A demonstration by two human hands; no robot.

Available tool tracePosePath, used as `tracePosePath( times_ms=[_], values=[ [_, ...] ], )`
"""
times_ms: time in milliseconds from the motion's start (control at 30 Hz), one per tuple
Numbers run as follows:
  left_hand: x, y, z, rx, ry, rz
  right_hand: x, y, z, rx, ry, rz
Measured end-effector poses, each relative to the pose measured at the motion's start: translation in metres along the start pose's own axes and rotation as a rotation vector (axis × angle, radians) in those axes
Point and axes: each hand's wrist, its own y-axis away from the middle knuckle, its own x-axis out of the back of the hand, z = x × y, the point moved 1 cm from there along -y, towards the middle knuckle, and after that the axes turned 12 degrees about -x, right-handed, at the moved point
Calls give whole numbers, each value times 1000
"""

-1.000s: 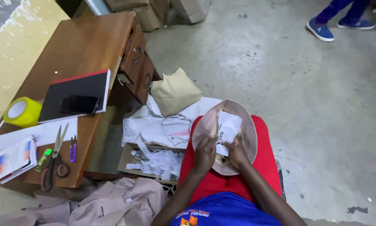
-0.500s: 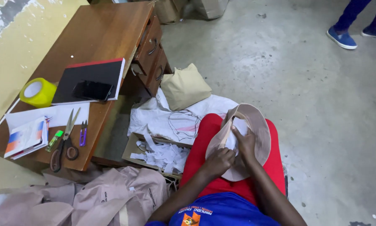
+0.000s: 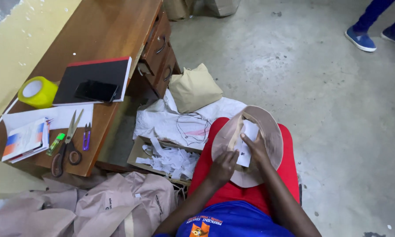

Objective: Trim excess threads and remove paper inserts from bucket hats using scissors

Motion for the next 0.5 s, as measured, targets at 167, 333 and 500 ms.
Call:
tracePosePath(
  times_ms=[167,333,500],
  values=[
    [30,-25,8,-83,-119,30,-12,8,31,15,-187,111],
    [61,-47,15,-97,-122,42,16,18,60,247,94,391],
    [39,-32,16,-133,-40,101,20,22,72,720,599,499]
  ],
)
